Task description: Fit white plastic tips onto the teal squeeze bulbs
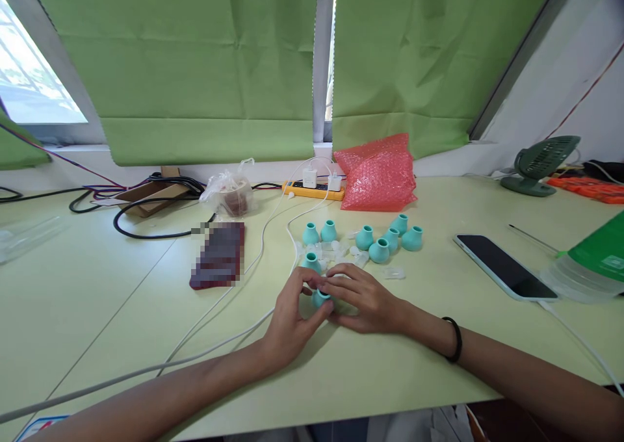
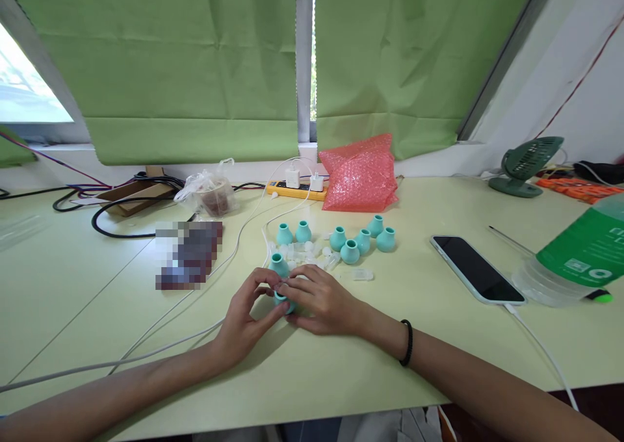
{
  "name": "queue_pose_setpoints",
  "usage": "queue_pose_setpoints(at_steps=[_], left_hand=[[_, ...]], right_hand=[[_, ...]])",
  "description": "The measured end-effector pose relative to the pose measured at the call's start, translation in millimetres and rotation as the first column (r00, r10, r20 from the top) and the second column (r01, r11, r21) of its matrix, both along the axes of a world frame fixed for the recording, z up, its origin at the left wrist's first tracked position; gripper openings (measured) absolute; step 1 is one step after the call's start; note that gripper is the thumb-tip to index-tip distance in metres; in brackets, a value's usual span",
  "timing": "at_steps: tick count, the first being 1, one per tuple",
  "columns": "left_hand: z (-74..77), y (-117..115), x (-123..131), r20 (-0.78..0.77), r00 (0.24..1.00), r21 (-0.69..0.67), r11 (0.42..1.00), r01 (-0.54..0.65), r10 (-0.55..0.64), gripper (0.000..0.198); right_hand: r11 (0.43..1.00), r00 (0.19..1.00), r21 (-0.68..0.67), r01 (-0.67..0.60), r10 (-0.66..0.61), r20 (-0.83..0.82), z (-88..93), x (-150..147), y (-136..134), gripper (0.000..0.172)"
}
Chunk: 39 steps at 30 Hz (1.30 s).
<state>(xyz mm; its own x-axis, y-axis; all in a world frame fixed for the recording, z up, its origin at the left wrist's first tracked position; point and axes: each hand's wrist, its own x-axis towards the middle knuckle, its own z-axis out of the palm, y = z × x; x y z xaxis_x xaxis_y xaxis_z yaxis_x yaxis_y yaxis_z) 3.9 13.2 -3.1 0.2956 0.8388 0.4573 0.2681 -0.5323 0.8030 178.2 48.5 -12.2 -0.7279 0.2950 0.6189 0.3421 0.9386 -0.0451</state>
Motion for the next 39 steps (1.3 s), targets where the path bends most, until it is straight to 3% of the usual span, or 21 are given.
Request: queue_pose_setpoints(at_steps=[3,6,10,12,15,18,20,23,25,29,33,39], left_hand=[[1.5,-2,-1,0.039,0.999,-0.007,1.0,-0.018,0.018,0.023],[2.6,-4,-1,0.048,0.999,-0.033,0.999,-0.021,0.022,0.022],[3.1,-4,-2,-0.057,0.998,-0.018,1.0,0.017,-0.018,0.023],[3.2,-3,-2,-0.104,0.994,0.001,0.999,0.04,-0.04,0.025],[3.7,-3,-1,-0.16,0.985,0.002,0.998,0.064,-0.063,0.026],[4.2,-3,-1,-0.205,0.976,0.007,0.997,0.072,-0.069,0.025],[4.2,-3,-2,-0.237,0.968,0.013,0.996,0.085,-0.08,0.024],[3.9,-3,-2,-0.282,0.954,0.006,0.994,0.106,-0.1,0.024],[3.5,-3,-2,-0.297,0.949,0.006,0.994,0.108,-0.101,0.024],[2.9,-2,-2,-0.305,0.949,0.016,0.996,0.093,-0.083,0.024],[2.6,-3,-2,-0.314,0.946,0.014,0.996,0.087,-0.078,0.023],[4.2,-5,-1,-0.323,0.943,0.005,0.996,0.088,-0.082,0.022]], right_hand=[[0.998,0.995,0.055,0.014,-0.008,-0.095,0.2,2,2,0.053],[0.985,0.966,0.122,0.12,-0.087,-0.243,9.7,8,8,0.055],[0.902,0.859,0.049,0.43,-0.392,-0.329,43.0,24,32,0.044],[0.834,0.802,-0.068,0.548,-0.546,-0.243,62.2,35,54,0.043],[0.703,0.727,-0.227,0.674,-0.685,0.036,77.5,53,93,0.049],[0.611,0.656,-0.248,0.752,-0.729,0.193,69.2,69,126,0.048],[0.592,0.645,-0.257,0.764,-0.714,0.272,56.1,76,140,0.048],[0.604,0.665,-0.281,0.745,-0.649,0.369,41.7,81,149,0.046],[0.617,0.674,-0.28,0.735,-0.622,0.398,41.9,81,149,0.048],[0.657,0.68,-0.213,0.723,-0.623,0.387,60.9,74,141,0.04],[0.736,0.704,-0.137,0.663,-0.551,0.448,73.4,50,120,0.038],[0.789,0.605,-0.048,0.613,-0.429,0.67,58.5,9,101,0.023]])
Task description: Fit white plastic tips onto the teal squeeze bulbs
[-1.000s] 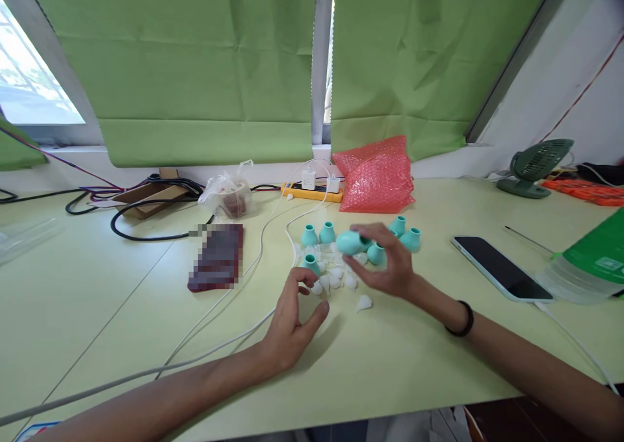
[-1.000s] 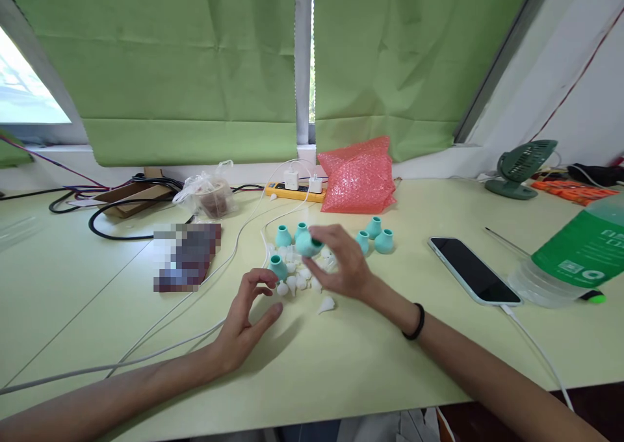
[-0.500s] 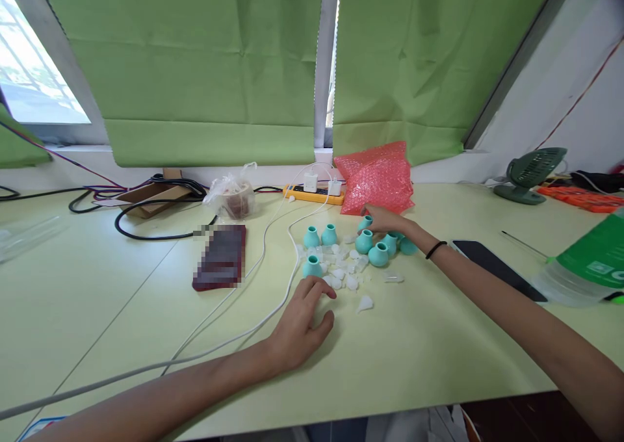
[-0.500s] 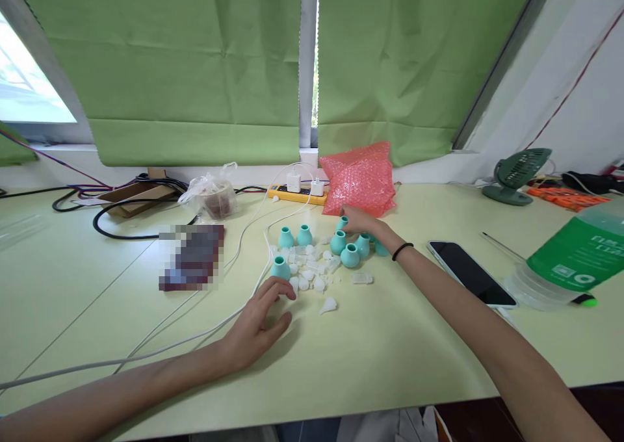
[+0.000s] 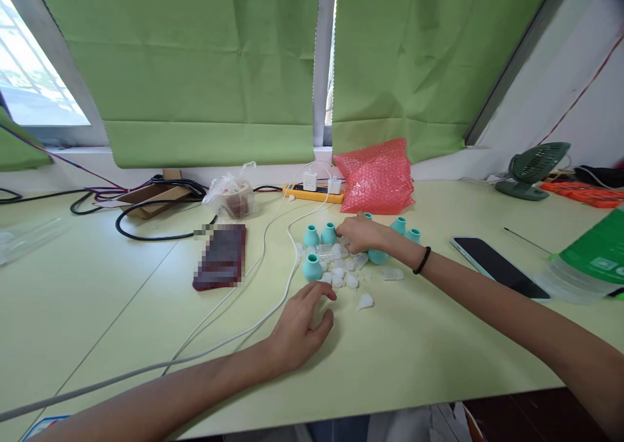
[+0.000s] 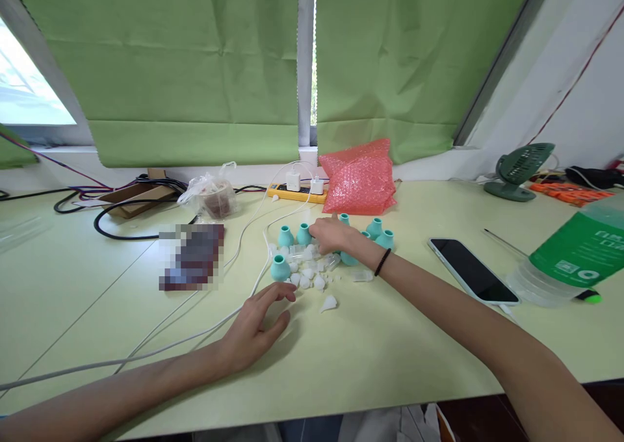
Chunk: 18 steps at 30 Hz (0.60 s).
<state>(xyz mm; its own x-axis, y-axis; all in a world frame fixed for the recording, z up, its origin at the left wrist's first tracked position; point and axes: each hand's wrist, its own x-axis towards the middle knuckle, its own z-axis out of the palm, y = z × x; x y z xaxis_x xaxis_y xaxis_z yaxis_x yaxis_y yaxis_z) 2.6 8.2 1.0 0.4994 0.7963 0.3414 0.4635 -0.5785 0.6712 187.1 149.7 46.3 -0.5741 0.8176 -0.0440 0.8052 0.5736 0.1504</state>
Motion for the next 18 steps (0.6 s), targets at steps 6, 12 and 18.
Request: queue_pose_setpoints(at_steps=[6,12,18], left_hand=[[1.8,0.5,0.7,-0.01,1.0,-0.01,1.0,-0.027,0.027,0.02],[2.3,-0.4,0.3,-0.031,1.0,0.021,1.0,-0.002,0.003,0.021],[2.9,-1.9,0.2,-0.052,0.998,0.024,0.999,0.031,-0.029,0.021]], right_hand=[[1.0,0.996,-0.025,-0.01,0.012,0.091,-3.0,0.2,5.4,0.028],[0.999,0.994,-0.024,0.029,-0.027,0.109,-3.4,4.0,5.4,0.031],[0.998,0.993,-0.028,0.052,-0.049,0.103,-5.2,2.3,10.0,0.034]])
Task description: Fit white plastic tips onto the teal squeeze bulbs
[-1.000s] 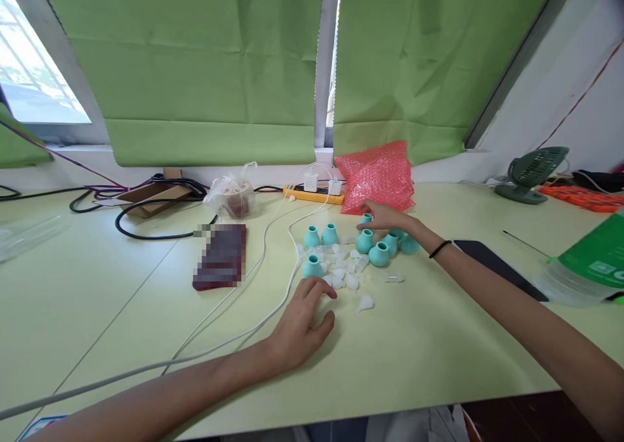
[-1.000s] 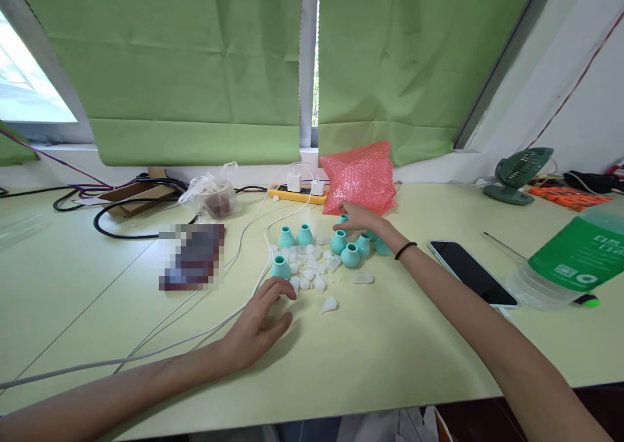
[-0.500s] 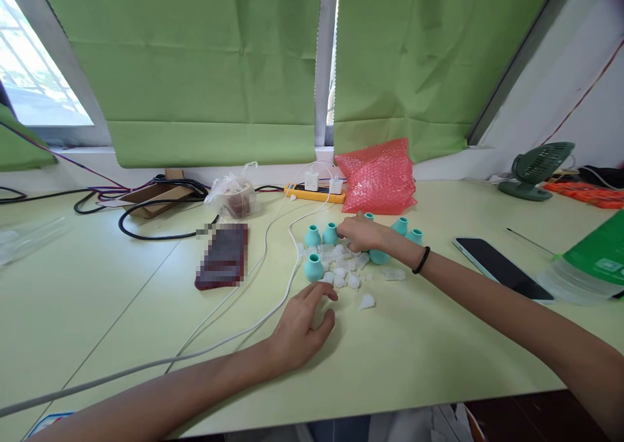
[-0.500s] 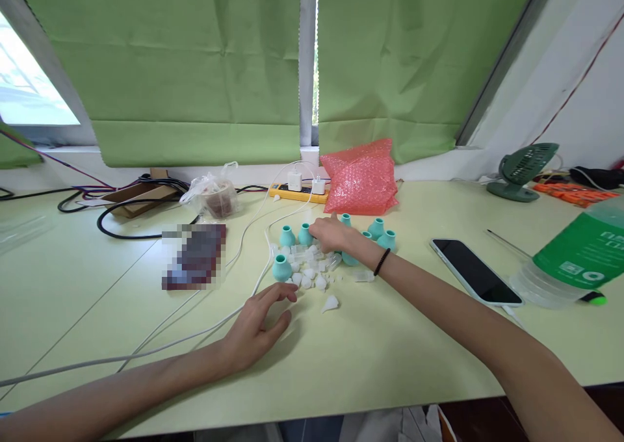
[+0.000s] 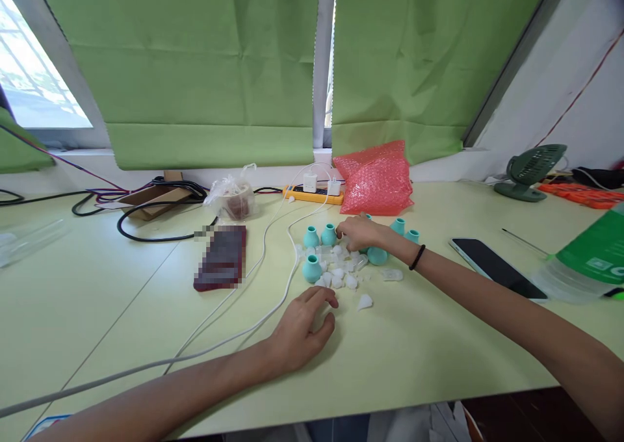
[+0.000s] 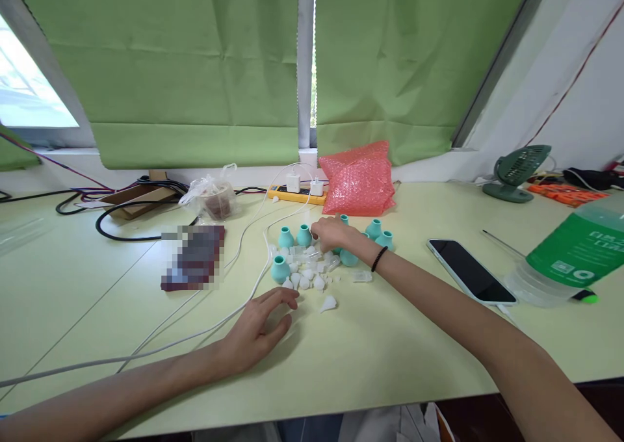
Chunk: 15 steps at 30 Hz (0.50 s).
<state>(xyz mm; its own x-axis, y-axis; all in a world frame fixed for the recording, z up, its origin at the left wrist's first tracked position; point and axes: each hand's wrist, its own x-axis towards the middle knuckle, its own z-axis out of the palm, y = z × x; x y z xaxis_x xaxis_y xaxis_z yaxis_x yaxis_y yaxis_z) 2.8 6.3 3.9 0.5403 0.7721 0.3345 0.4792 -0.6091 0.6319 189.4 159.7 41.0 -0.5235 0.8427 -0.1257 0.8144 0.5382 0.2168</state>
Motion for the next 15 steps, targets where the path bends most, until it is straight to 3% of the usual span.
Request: queue_pose_setpoints(at_steps=[6,11,13,15], left_hand=[[-0.6,-1,0,0.02,1.0,0.016,1.0,0.021,-0.021,0.019],[-3.2,-1,0,0.067,0.998,-0.036,0.999,0.006,-0.004,0.018],[-4.6,0,0,0.136,0.991,-0.091,0.996,-0.003,0.016,0.019],[-5.2,0,1,0.225,0.973,-0.156,0.988,-0.01,0.046,0.022]], right_hand=[[0.998,0.997,0.058,-0.016,0.02,-0.071,-1.6,4,-1,0.029],[0.965,0.97,0.263,0.013,0.052,-0.238,13.5,5,-21,0.024],[0.92,0.878,0.393,0.01,0.179,-0.443,16.3,2,-39,0.02],[0.863,0.662,0.504,-0.041,0.401,-0.633,11.0,-3,-63,0.015]])
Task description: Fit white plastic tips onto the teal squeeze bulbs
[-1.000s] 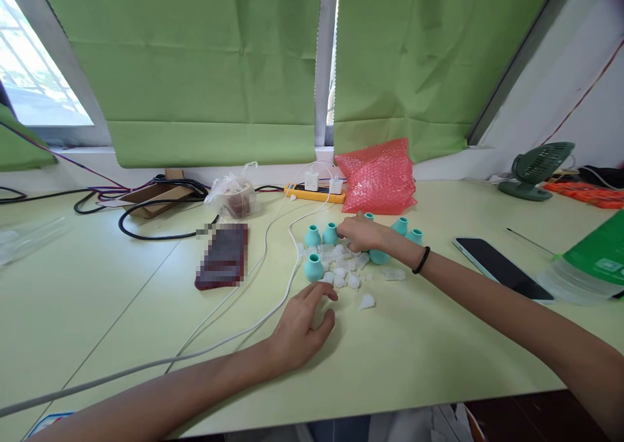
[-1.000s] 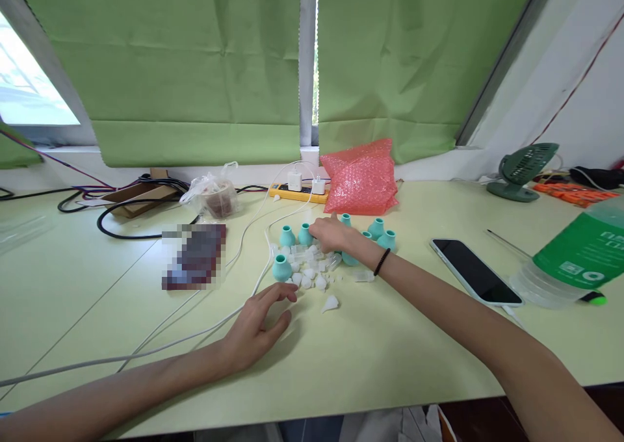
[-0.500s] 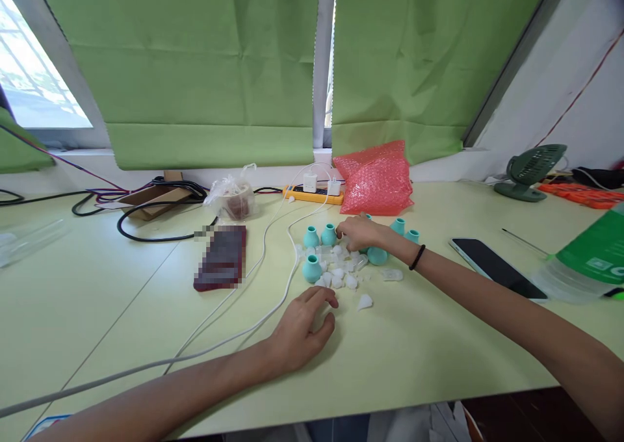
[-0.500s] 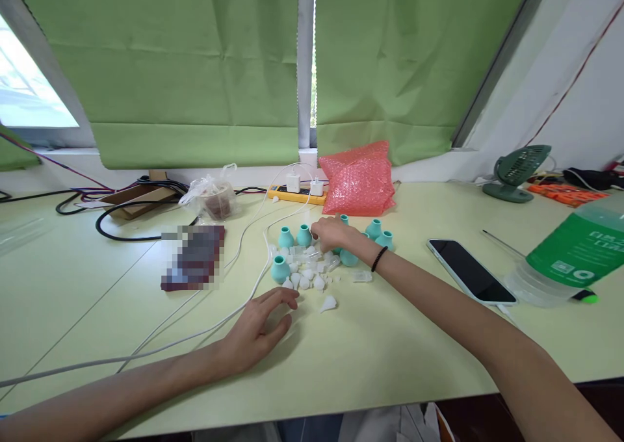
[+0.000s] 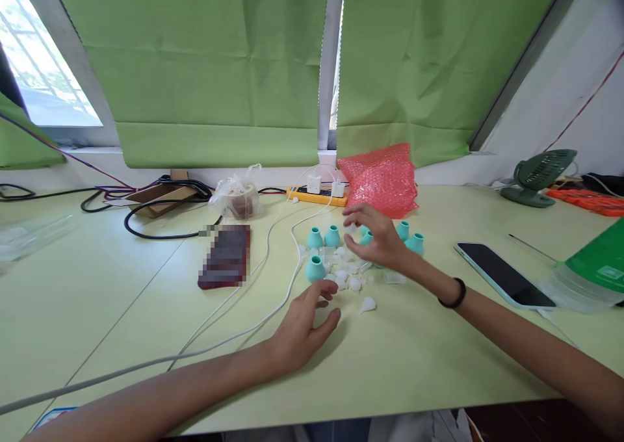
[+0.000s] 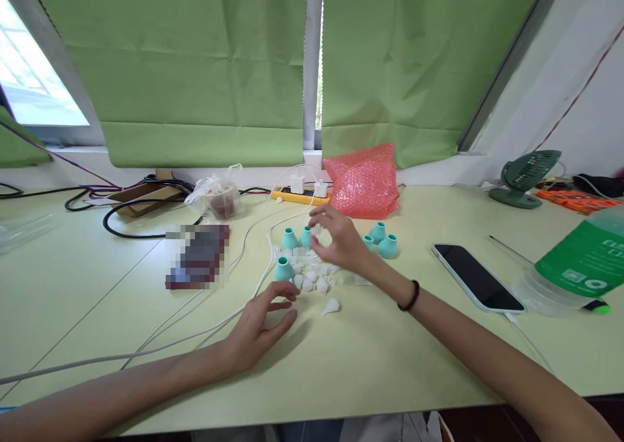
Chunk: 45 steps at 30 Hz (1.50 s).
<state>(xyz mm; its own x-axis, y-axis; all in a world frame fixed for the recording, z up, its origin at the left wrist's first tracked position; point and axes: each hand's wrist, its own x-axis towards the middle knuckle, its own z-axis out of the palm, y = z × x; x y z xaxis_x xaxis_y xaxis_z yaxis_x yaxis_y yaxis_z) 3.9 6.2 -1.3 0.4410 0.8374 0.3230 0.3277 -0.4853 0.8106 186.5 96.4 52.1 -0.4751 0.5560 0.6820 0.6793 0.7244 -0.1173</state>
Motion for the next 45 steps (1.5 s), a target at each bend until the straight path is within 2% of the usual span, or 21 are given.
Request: queue_pose_setpoints(at_steps=[2,4,7,10,14,20,27,33,40,45], left_hand=[[0.1,0,0,0.086,0.996,-0.063,0.998,-0.024,0.029,0.028],[0.3,1,1,0.15,0.987,-0.104,0.994,-0.034,0.049,0.035],[-0.1,3,1,0.154,0.988,-0.092,0.995,0.023,-0.008,0.033],[-1.1,7,2,0.093,0.995,-0.113,0.993,0.032,-0.021,0.026],[-1.3,12,2,0.075,0.997,-0.182,0.983,-0.01,0.024,0.025],[-1.1,14,3,0.124,0.991,-0.258,0.966,-0.008,0.041,0.029],[-6.0,17,2,0.18,0.979,-0.315,0.949,-0.029,0.09,0.026],[-8.8,19,1,0.272,0.957,-0.363,0.932,0.001,0.105,0.024],[-11.8,20,1,0.213,0.972,-0.343,0.939,-0.025,0.103,0.027],[-9.6,19,2,0.181,0.979,-0.324,0.945,-0.028,0.091,0.023]], right_hand=[[0.98,0.974,0.043,-0.192,0.196,-0.116,-14.8,-7,-25,0.017],[0.944,0.932,0.044,-0.327,0.33,-0.148,-36.1,-13,-46,0.021],[0.894,0.89,0.026,-0.447,0.448,-0.083,-65.7,-19,-61,0.02],[0.887,0.886,-0.054,-0.458,0.452,-0.106,-77.4,-20,-62,0.019],[0.876,0.891,-0.172,-0.45,0.426,-0.158,-71.7,-19,-61,0.018],[0.844,0.878,-0.241,-0.479,0.456,-0.147,-68.2,-17,-61,0.019],[0.86,0.882,-0.206,-0.467,0.438,-0.174,-73.2,-15,-56,0.023],[0.859,0.885,-0.211,-0.466,0.445,-0.138,-73.1,-18,-57,0.025],[0.871,0.889,-0.203,-0.447,0.408,-0.206,-71.3,-19,-57,0.025],[0.87,0.897,-0.231,-0.435,0.397,-0.196,-72.0,-19,-57,0.021]])
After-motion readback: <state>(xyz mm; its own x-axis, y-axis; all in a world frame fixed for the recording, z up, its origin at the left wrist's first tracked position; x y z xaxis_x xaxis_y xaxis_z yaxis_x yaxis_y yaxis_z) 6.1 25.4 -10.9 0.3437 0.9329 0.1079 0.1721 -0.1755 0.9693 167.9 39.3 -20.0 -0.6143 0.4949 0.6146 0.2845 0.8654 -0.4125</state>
